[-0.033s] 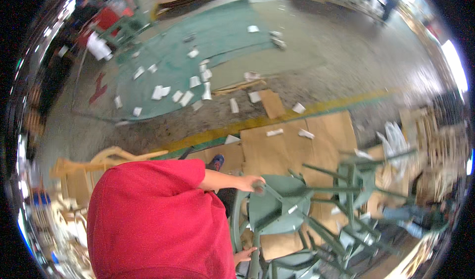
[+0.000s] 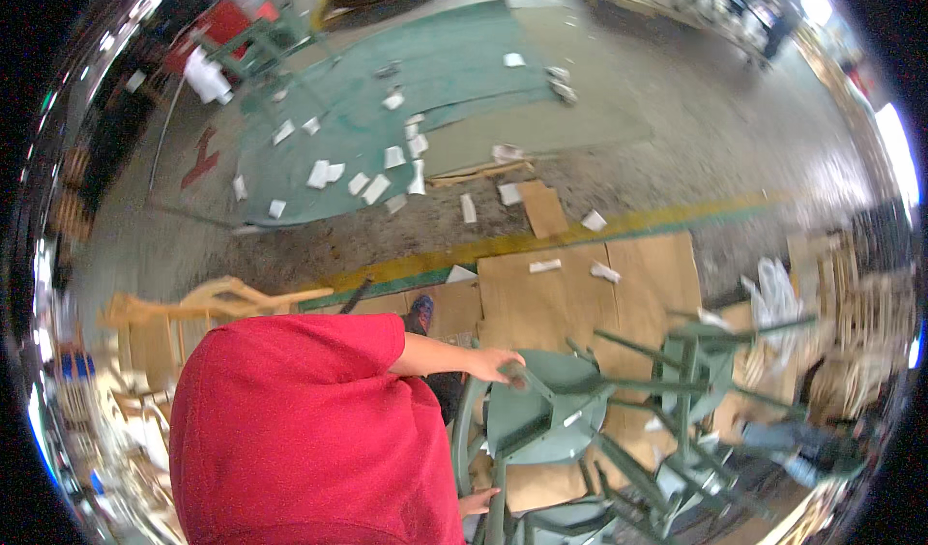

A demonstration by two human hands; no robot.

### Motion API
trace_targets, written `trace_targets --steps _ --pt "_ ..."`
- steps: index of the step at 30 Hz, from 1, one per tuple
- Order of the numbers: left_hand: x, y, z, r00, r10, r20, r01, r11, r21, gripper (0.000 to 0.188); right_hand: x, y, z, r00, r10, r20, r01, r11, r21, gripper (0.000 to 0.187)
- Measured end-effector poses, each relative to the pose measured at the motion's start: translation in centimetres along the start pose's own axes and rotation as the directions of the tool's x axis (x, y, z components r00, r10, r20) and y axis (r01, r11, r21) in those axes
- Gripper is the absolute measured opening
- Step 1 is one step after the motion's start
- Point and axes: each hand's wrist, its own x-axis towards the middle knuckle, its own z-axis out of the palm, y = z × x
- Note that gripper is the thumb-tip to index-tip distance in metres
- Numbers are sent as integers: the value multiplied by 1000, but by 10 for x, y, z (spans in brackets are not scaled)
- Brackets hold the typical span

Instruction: The person picks up green metal chairs from a pile, carries them across the workshop floor, and places them onto a stack. The person then picks up a long metal bar and wipes it with a white cloth.

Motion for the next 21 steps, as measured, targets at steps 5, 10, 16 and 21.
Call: trace_targets --steps 5,10,16,21 --pt "-11 -68 -64 983 -69 170 81 995 -65 54 -8 -55 114 933 129 336 -92 988 -125 43" --pt "-141 -106 -248 869 -494 -10 494 869 3 46 -48 -104 223 810 235 537 -69 948 -310 45" --pt "-346 -205 -427 279 -751 -598 254 658 -708 48 -149 -159 375 671 300 678 59 890 -452 47" --pt "-538 -312 -502 -325 -658 -680 320 600 -733 36 -225 -213 607 488 299 820 309 819 -483 53"
